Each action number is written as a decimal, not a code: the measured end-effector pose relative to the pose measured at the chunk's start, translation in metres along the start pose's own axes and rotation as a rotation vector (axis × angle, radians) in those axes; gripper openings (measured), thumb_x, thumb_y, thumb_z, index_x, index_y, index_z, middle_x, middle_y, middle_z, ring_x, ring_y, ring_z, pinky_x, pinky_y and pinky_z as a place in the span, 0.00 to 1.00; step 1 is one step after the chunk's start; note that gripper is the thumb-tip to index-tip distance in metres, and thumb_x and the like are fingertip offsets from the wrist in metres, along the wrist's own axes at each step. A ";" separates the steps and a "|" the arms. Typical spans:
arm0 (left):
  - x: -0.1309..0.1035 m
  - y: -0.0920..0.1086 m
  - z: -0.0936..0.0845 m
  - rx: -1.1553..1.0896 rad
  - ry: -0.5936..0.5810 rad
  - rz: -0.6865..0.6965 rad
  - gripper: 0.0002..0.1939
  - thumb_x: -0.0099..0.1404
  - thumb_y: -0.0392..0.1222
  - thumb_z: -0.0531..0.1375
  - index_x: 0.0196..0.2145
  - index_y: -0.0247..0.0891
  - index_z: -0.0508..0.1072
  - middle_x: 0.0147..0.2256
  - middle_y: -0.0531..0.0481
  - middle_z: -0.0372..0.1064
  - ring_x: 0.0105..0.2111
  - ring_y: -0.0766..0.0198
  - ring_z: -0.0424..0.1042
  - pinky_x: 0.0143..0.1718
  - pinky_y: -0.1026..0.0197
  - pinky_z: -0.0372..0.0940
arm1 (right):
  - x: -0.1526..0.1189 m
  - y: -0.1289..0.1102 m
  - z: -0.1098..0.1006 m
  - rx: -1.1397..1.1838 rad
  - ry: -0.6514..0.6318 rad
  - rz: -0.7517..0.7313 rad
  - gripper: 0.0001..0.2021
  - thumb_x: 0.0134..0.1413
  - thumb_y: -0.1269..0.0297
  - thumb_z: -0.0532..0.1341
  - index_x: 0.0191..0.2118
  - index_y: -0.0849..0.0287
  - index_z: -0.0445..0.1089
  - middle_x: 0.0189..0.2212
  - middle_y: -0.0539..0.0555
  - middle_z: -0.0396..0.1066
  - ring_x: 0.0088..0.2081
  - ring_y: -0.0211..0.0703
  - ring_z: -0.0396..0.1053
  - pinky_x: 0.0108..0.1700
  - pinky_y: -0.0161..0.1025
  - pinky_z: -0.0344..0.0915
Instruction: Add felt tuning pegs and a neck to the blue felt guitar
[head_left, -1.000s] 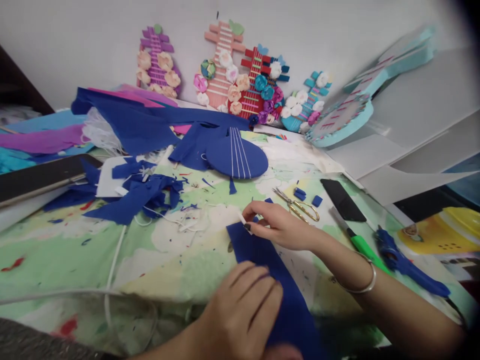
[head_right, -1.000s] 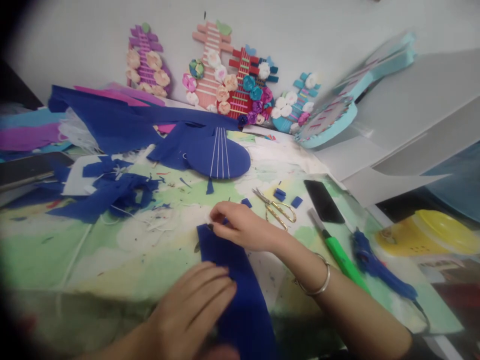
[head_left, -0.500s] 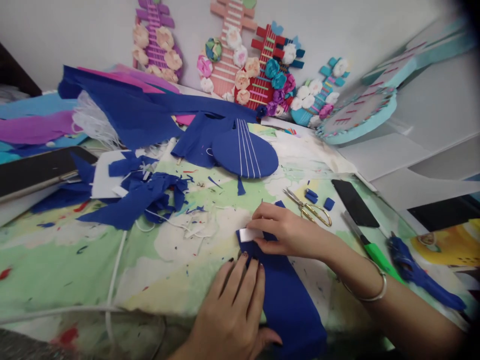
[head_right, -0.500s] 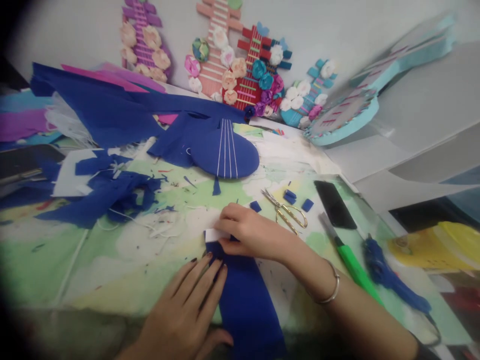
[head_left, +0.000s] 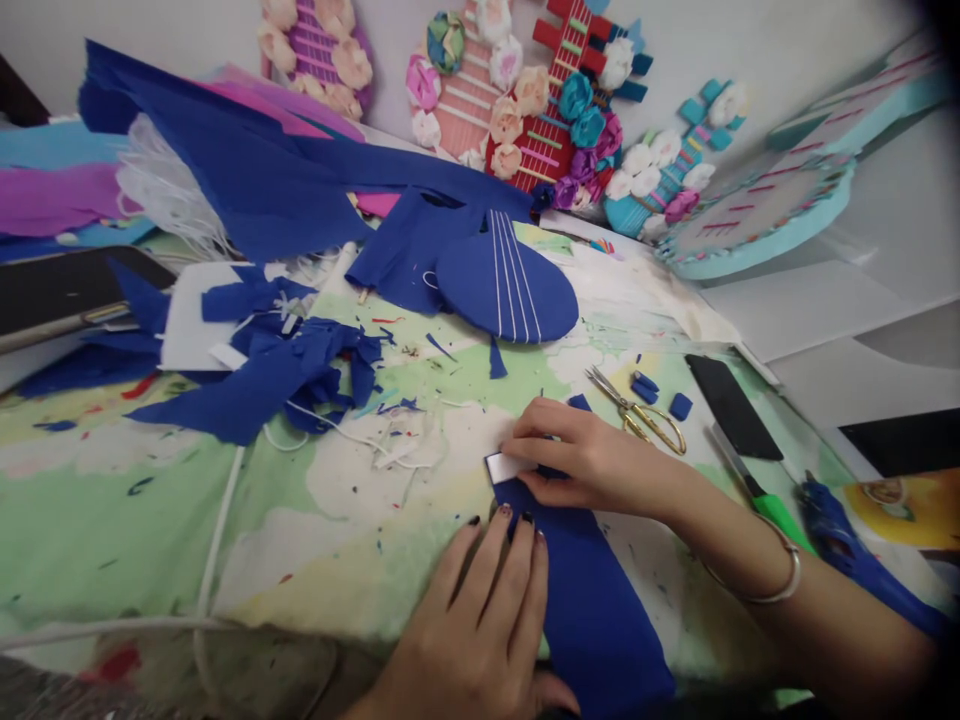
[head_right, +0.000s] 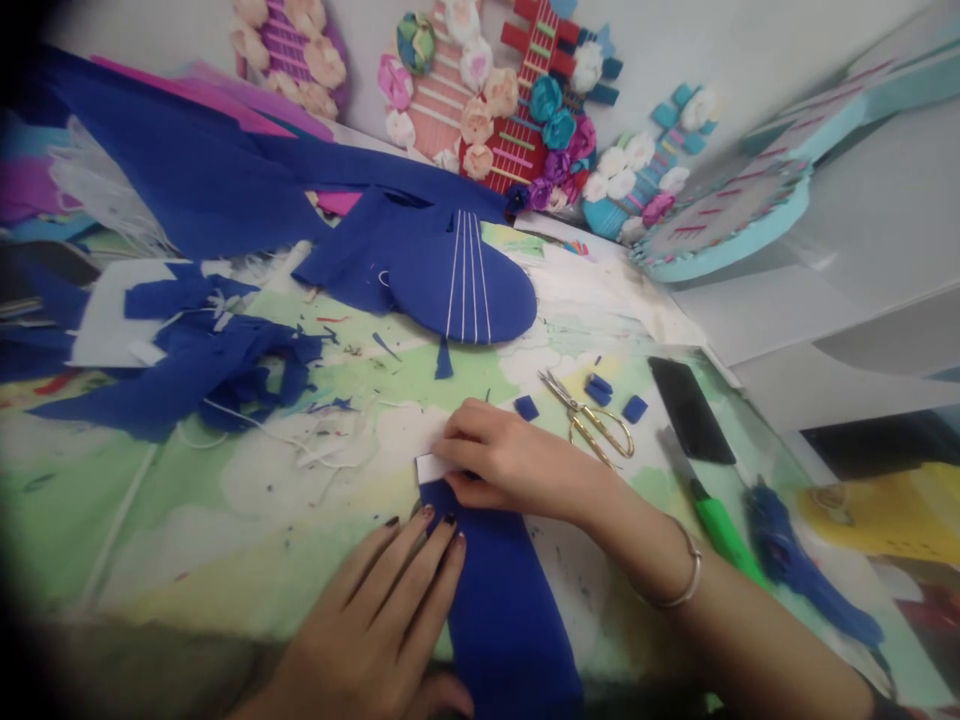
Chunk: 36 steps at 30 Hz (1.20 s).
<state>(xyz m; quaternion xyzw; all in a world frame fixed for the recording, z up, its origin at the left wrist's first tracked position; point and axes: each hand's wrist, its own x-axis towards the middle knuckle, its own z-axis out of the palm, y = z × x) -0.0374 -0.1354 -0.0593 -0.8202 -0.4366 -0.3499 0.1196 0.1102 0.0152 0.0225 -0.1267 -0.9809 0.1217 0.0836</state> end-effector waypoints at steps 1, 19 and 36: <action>0.000 0.000 0.000 0.000 0.006 0.001 0.37 0.67 0.61 0.40 0.48 0.26 0.73 0.48 0.35 0.70 0.54 0.42 0.63 0.55 0.45 0.55 | 0.001 0.000 0.000 0.000 -0.002 0.000 0.09 0.57 0.71 0.55 0.43 0.64 0.68 0.37 0.60 0.68 0.41 0.44 0.64 0.42 0.42 0.66; 0.000 -0.002 0.001 0.022 0.013 0.038 0.36 0.68 0.58 0.39 0.47 0.25 0.73 0.47 0.35 0.71 0.53 0.44 0.65 0.56 0.46 0.54 | 0.001 -0.001 0.002 0.009 0.001 0.021 0.09 0.58 0.73 0.54 0.43 0.66 0.68 0.38 0.61 0.68 0.42 0.44 0.62 0.44 0.42 0.66; 0.002 -0.001 -0.004 -0.072 -0.020 -0.026 0.38 0.67 0.61 0.39 0.48 0.26 0.72 0.48 0.35 0.70 0.53 0.44 0.64 0.55 0.46 0.55 | 0.002 -0.011 0.002 -0.062 -0.034 0.055 0.10 0.60 0.71 0.52 0.41 0.65 0.70 0.37 0.61 0.67 0.43 0.46 0.63 0.42 0.43 0.66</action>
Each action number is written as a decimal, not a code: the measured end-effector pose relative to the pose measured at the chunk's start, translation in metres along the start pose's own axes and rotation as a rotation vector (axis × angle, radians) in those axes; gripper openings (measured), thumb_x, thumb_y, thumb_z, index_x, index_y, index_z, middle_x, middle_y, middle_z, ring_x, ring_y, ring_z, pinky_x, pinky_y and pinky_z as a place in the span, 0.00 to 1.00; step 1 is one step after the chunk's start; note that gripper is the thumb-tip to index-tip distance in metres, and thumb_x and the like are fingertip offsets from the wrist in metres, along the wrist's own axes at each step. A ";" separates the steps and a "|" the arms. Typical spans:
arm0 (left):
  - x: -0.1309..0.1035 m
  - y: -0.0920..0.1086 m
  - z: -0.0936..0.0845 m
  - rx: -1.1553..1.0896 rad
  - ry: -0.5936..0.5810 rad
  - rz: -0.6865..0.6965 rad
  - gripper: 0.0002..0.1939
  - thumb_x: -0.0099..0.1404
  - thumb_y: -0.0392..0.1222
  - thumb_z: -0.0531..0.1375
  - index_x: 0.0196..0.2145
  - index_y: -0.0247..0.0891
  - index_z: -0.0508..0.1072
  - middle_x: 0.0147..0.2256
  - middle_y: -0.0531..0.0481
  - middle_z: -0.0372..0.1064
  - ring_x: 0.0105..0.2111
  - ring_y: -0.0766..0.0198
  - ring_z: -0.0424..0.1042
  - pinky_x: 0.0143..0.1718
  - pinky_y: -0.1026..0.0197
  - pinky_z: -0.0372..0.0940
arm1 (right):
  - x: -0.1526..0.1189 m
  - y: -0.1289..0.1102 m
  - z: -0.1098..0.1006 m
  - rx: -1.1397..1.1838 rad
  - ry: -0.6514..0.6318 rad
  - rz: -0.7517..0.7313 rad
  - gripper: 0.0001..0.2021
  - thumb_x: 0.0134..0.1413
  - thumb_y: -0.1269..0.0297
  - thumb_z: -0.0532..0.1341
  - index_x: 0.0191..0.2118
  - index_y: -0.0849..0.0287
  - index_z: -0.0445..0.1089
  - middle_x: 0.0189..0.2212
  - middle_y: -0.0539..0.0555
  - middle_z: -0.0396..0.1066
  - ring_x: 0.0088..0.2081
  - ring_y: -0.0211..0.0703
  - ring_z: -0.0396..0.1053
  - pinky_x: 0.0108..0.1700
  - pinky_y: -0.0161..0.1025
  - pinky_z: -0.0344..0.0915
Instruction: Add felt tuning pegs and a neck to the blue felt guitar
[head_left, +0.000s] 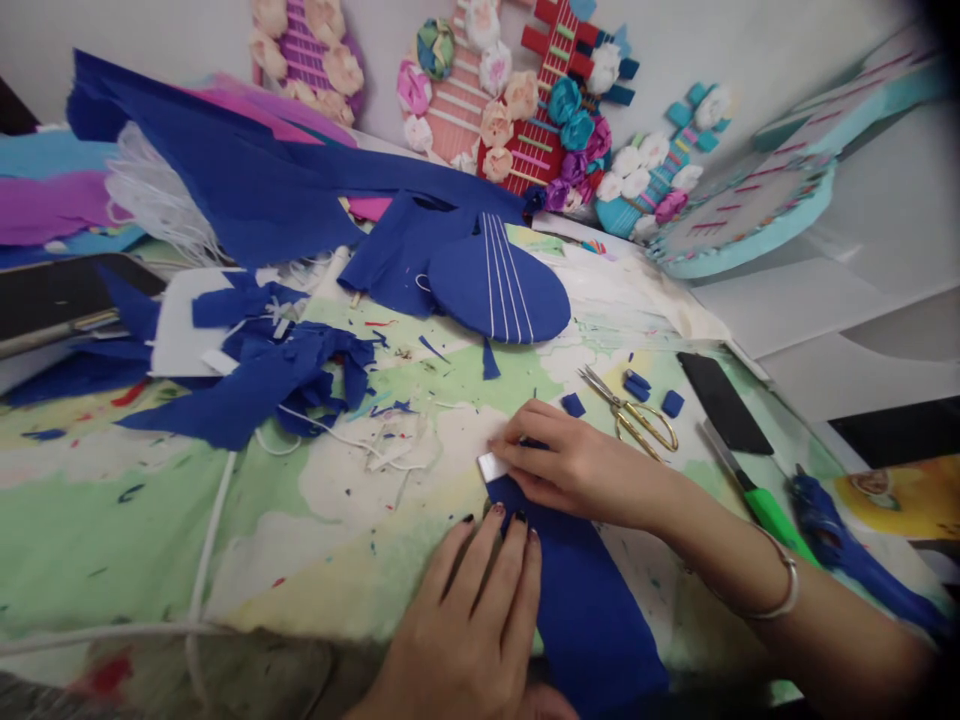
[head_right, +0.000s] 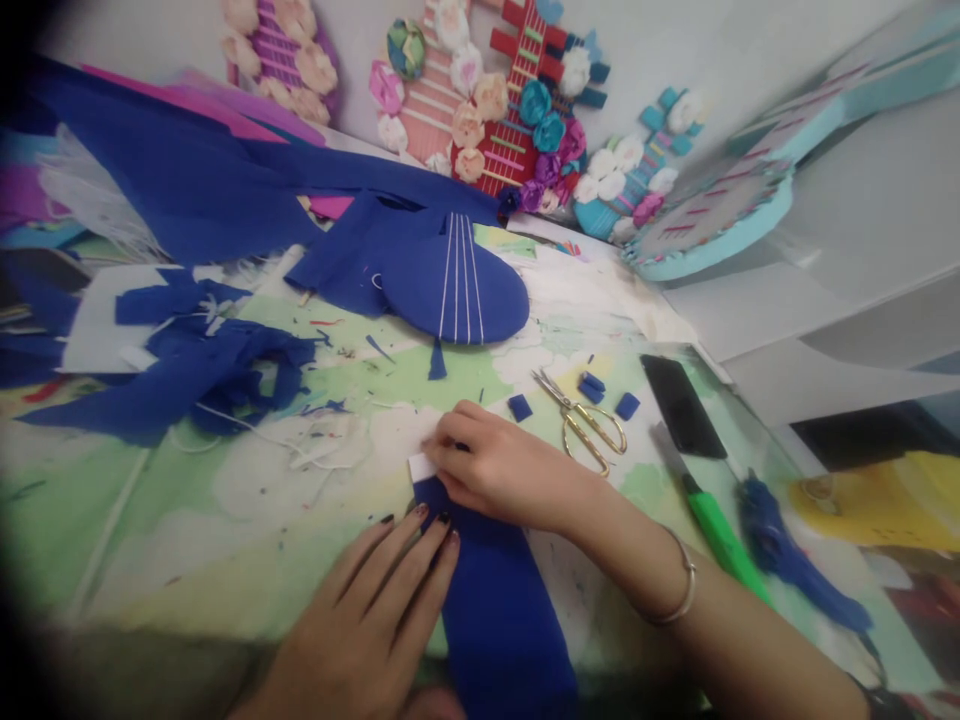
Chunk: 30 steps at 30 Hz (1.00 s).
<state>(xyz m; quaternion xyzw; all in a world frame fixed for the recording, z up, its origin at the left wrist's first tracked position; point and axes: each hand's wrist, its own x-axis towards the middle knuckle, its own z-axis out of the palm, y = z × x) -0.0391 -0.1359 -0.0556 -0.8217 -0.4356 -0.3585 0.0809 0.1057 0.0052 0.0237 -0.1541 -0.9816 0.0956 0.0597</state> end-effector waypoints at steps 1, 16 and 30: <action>0.001 -0.001 -0.003 -0.024 0.011 -0.004 0.38 0.66 0.62 0.40 0.48 0.26 0.72 0.48 0.34 0.70 0.53 0.44 0.64 0.55 0.46 0.56 | -0.001 -0.001 0.001 -0.020 0.016 -0.003 0.10 0.60 0.71 0.52 0.42 0.66 0.70 0.37 0.61 0.67 0.43 0.46 0.63 0.42 0.43 0.66; 0.051 -0.025 -0.017 -0.822 0.070 -0.795 0.20 0.59 0.39 0.60 0.49 0.38 0.65 0.42 0.44 0.72 0.39 0.60 0.74 0.41 0.56 0.71 | -0.026 -0.027 -0.001 -0.352 0.350 -0.099 0.16 0.58 0.71 0.56 0.53 0.63 0.64 0.36 0.59 0.72 0.44 0.50 0.66 0.50 0.55 0.62; 0.059 -0.029 -0.019 -0.856 0.118 -0.845 0.09 0.56 0.40 0.63 0.36 0.38 0.75 0.34 0.49 0.75 0.36 0.62 0.74 0.39 0.61 0.70 | -0.025 -0.023 0.013 0.837 0.530 0.368 0.15 0.51 0.68 0.63 0.46 0.58 0.67 0.39 0.55 0.72 0.41 0.41 0.70 0.44 0.41 0.67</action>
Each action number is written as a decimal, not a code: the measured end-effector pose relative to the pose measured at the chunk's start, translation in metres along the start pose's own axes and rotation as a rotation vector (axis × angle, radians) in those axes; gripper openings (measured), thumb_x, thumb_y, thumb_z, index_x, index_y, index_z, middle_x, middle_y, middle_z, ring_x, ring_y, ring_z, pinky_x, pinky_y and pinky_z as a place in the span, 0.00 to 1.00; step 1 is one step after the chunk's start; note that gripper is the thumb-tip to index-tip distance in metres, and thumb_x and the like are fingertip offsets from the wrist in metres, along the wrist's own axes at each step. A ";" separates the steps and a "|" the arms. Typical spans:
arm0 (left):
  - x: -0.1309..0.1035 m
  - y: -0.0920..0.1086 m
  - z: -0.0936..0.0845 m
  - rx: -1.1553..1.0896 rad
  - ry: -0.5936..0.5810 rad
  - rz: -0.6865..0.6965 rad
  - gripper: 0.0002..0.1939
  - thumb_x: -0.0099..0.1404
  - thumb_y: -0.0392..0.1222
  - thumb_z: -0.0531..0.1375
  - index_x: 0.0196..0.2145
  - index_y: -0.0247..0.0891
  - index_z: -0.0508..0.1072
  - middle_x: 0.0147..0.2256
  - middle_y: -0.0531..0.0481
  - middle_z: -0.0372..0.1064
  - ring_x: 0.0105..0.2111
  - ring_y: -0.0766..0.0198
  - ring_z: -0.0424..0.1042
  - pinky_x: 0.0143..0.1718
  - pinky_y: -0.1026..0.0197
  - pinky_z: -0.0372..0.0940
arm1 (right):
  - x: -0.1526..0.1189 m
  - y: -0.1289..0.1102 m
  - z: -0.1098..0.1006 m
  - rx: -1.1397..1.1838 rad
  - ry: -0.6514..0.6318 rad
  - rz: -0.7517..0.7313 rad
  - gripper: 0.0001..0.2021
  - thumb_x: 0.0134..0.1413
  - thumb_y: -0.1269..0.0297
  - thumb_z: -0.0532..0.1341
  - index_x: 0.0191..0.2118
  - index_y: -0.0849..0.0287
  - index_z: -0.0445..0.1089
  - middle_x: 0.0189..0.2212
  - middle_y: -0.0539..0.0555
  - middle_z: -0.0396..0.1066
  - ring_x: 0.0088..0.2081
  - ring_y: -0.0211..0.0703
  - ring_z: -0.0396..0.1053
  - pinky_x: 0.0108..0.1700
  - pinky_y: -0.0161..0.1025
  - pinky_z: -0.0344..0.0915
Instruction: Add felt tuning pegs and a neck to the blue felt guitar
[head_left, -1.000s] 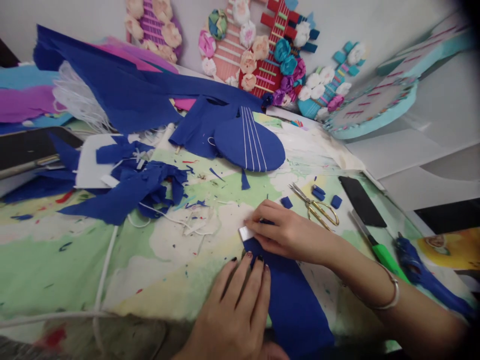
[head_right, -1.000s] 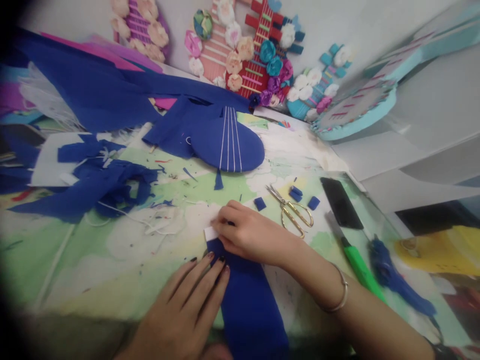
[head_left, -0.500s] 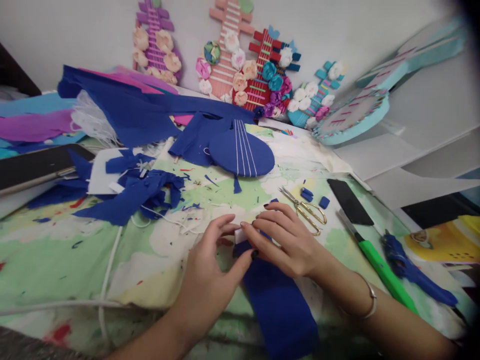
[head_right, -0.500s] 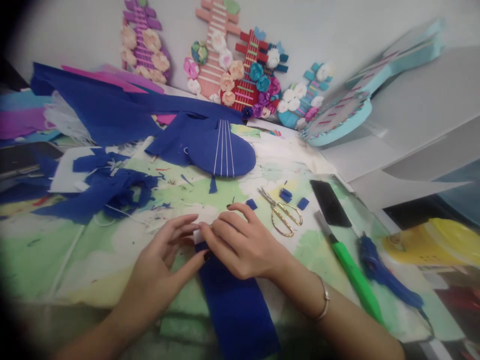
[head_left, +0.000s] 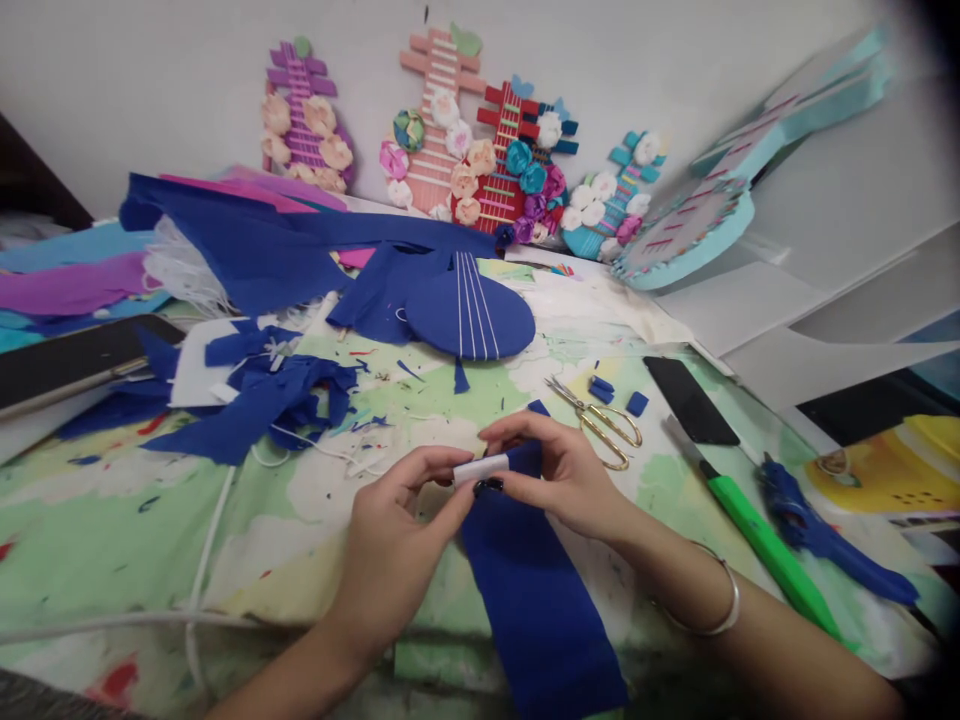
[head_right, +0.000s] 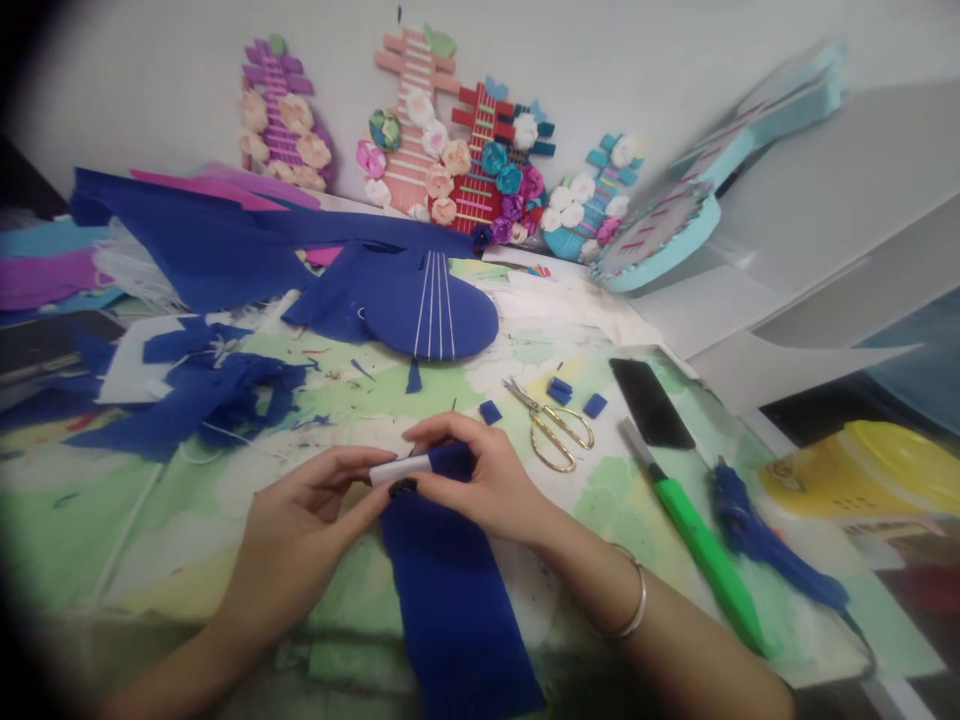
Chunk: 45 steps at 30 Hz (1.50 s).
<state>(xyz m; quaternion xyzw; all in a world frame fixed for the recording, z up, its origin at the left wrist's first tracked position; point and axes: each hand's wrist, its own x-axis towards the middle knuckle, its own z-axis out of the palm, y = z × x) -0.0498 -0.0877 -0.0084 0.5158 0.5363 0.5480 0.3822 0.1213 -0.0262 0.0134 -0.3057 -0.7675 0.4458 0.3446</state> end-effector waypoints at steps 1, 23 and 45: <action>0.000 0.000 0.001 -0.005 -0.009 -0.002 0.09 0.56 0.40 0.63 0.36 0.37 0.75 0.34 0.49 0.75 0.36 0.62 0.74 0.39 0.61 0.70 | 0.000 0.000 0.000 0.018 0.002 0.023 0.12 0.51 0.68 0.63 0.44 0.59 0.69 0.38 0.55 0.72 0.40 0.41 0.70 0.44 0.41 0.67; 0.023 0.029 0.001 0.022 -0.253 -0.089 0.09 0.56 0.42 0.62 0.33 0.35 0.77 0.26 0.49 0.74 0.27 0.63 0.72 0.26 0.65 0.66 | 0.000 -0.005 -0.013 0.063 0.086 0.055 0.13 0.47 0.68 0.66 0.41 0.60 0.71 0.36 0.53 0.72 0.39 0.40 0.70 0.42 0.39 0.66; 0.082 0.021 0.076 -0.162 -0.418 -0.090 0.11 0.49 0.44 0.66 0.23 0.32 0.73 0.22 0.54 0.66 0.23 0.71 0.62 0.29 0.65 0.57 | -0.015 0.024 -0.064 0.393 0.346 0.267 0.11 0.37 0.60 0.68 0.29 0.61 0.73 0.24 0.49 0.70 0.26 0.35 0.63 0.28 0.33 0.56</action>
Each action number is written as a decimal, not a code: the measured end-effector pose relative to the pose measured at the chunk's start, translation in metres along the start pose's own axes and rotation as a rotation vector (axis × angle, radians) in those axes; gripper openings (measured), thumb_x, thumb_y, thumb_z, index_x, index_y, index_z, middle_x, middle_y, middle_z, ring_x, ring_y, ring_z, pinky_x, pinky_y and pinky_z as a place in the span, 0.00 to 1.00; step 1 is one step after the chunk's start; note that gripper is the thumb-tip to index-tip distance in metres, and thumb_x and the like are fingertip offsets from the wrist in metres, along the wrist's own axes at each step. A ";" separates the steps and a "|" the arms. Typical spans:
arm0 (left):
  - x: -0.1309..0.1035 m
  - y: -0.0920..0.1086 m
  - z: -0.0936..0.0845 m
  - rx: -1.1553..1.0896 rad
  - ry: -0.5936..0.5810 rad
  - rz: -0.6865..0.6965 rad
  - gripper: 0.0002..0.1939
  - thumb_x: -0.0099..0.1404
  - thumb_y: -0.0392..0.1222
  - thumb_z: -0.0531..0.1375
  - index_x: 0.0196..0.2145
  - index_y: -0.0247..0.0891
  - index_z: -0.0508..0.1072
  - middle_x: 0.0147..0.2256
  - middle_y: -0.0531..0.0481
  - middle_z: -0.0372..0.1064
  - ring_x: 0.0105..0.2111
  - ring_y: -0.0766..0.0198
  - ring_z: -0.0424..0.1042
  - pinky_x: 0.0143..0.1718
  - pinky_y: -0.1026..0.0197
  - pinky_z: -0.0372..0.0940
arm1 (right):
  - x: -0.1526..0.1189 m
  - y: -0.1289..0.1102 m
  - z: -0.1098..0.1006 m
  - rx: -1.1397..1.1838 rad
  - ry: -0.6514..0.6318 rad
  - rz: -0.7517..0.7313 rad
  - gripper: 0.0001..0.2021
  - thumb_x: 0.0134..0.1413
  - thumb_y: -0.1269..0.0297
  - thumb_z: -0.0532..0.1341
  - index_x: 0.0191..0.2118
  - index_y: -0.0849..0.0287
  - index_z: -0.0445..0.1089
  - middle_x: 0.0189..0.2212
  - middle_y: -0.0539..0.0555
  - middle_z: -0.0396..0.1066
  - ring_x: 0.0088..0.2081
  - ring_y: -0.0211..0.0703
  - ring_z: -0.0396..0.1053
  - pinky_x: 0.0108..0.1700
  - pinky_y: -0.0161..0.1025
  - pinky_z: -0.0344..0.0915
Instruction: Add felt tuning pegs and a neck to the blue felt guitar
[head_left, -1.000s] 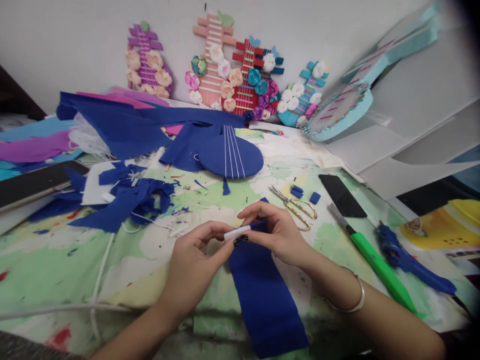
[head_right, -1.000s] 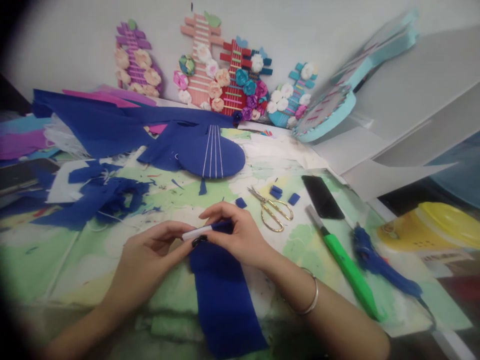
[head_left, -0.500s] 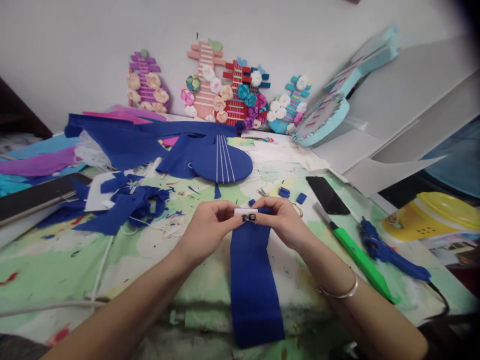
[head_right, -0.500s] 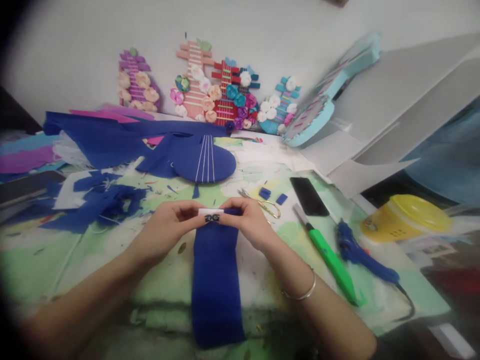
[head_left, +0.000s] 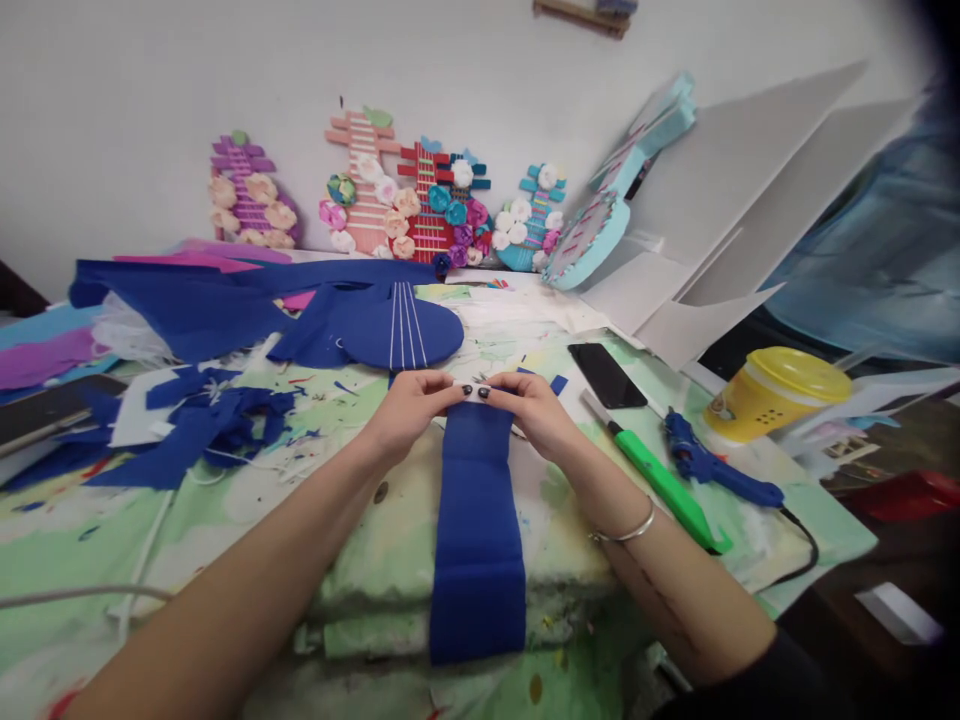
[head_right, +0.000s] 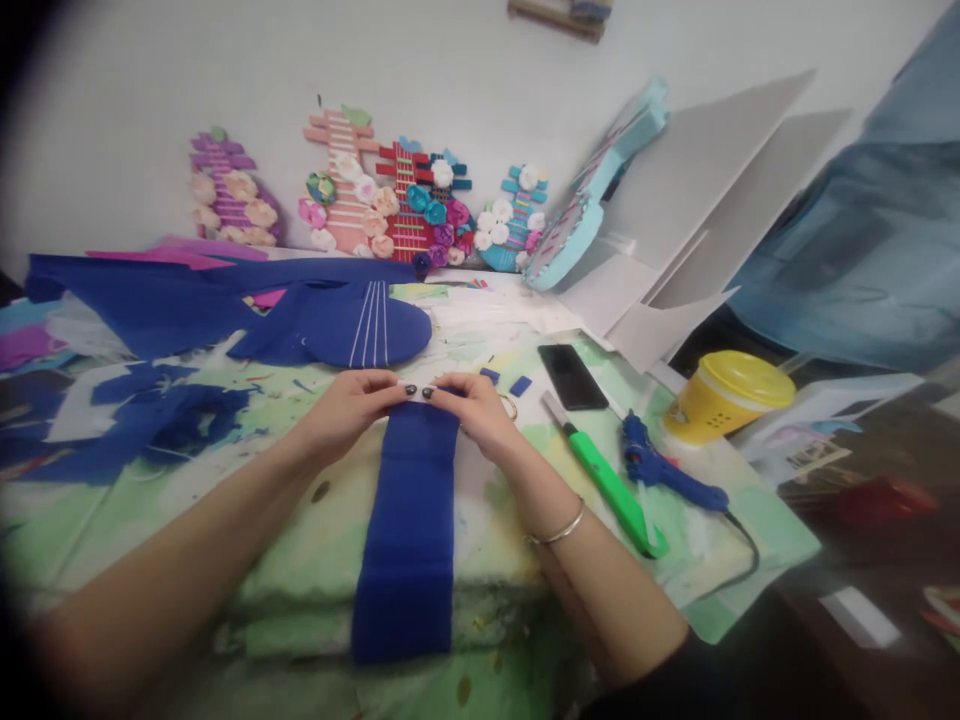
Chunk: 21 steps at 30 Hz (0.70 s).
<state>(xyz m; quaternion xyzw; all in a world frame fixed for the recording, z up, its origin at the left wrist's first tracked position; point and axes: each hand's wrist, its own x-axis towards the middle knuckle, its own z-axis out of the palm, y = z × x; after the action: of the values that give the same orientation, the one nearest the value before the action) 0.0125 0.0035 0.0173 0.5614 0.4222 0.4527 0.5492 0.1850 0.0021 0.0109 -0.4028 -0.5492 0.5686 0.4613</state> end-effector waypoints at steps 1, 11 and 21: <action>-0.001 -0.002 0.000 -0.004 0.014 0.015 0.12 0.49 0.44 0.66 0.22 0.32 0.73 0.21 0.54 0.66 0.23 0.71 0.62 0.29 0.65 0.57 | 0.000 0.001 0.001 -0.006 -0.011 -0.018 0.11 0.38 0.61 0.68 0.29 0.61 0.73 0.24 0.49 0.70 0.25 0.34 0.62 0.27 0.33 0.55; 0.002 -0.007 -0.001 0.064 -0.023 0.074 0.16 0.46 0.48 0.68 0.28 0.32 0.75 0.26 0.49 0.71 0.27 0.66 0.67 0.32 0.62 0.61 | 0.003 0.008 -0.007 -0.235 0.062 -0.132 0.14 0.36 0.58 0.69 0.27 0.63 0.71 0.21 0.47 0.67 0.23 0.33 0.60 0.26 0.32 0.54; 0.008 -0.012 -0.003 0.162 0.056 0.221 0.11 0.46 0.43 0.66 0.24 0.32 0.74 0.21 0.51 0.70 0.22 0.67 0.66 0.27 0.63 0.59 | 0.004 0.005 -0.004 -0.458 0.026 -0.373 0.09 0.44 0.62 0.66 0.32 0.61 0.75 0.30 0.53 0.75 0.34 0.42 0.71 0.39 0.38 0.64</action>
<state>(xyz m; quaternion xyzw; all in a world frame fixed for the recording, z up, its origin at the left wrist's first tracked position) 0.0118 0.0120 0.0059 0.6339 0.4082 0.4903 0.4372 0.1874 0.0066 0.0058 -0.3958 -0.7217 0.3300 0.4622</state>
